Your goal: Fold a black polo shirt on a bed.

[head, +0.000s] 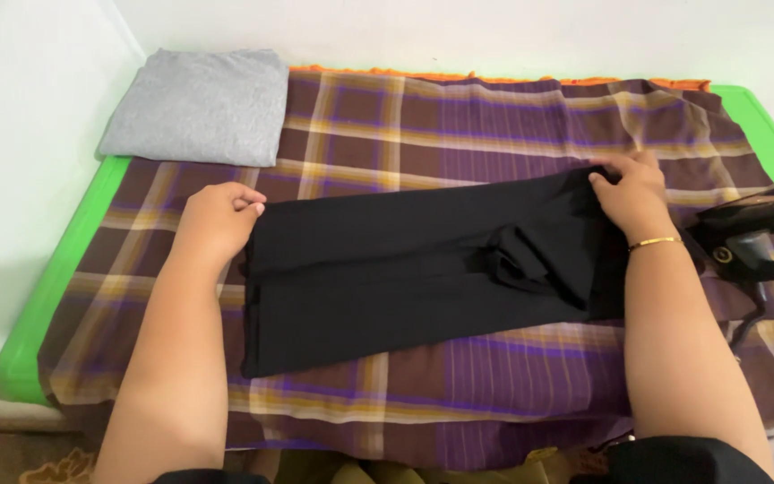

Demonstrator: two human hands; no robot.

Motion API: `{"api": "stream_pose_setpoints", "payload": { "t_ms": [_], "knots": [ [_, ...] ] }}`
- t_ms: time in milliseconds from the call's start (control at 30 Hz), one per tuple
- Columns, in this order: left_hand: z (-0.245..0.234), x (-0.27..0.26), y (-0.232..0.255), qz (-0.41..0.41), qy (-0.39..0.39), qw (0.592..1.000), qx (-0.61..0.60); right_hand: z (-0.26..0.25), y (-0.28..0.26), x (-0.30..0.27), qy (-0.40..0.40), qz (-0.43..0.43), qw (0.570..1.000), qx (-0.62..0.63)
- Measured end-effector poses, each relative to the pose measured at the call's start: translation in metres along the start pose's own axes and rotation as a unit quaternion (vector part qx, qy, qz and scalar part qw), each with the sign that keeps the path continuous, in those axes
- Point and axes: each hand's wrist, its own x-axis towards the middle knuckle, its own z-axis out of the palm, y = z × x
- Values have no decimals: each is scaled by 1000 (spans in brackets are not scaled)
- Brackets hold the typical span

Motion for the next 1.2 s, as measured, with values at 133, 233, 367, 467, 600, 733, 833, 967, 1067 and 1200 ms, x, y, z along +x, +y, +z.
{"api": "stream_pose_setpoints", "payload": {
  "t_ms": [133, 233, 367, 467, 600, 733, 833, 967, 1067, 1200],
  "knots": [
    [-3, -5, 8, -16, -4, 1000, 10, 1, -1, 5, -42, 75, 996, -5],
    [-1, -2, 3, -1, -1, 999, 43, -2, -9, 4, -13, 112, 993, 34],
    [1, 2, -7, 55, 28, 995, 84, -2, -11, 3, 67, 88, 989, 95],
    [4, 6, -11, 60, 45, 994, 76, -4, -13, 2, 101, -22, 992, 73],
    [9, 11, -15, 47, 14, 999, -5, -9, -26, 0, 104, -21, 990, 97],
    [5, 3, -2, -34, -28, 998, -39, -3, -22, 2, 98, -33, 988, 114],
    [8, 7, -9, -5, -17, 998, 66, 4, -13, 3, 85, -24, 992, 90],
    [5, 11, -10, 27, -10, 987, 158, -15, -34, 0, 124, -23, 991, 41],
    [3, 11, -18, 35, 10, 993, 116, -44, -56, -4, 185, -74, 977, 79],
    [9, 13, -23, 99, 40, 986, 129, -122, -124, -24, 97, -44, 975, 196]
  ]
}}
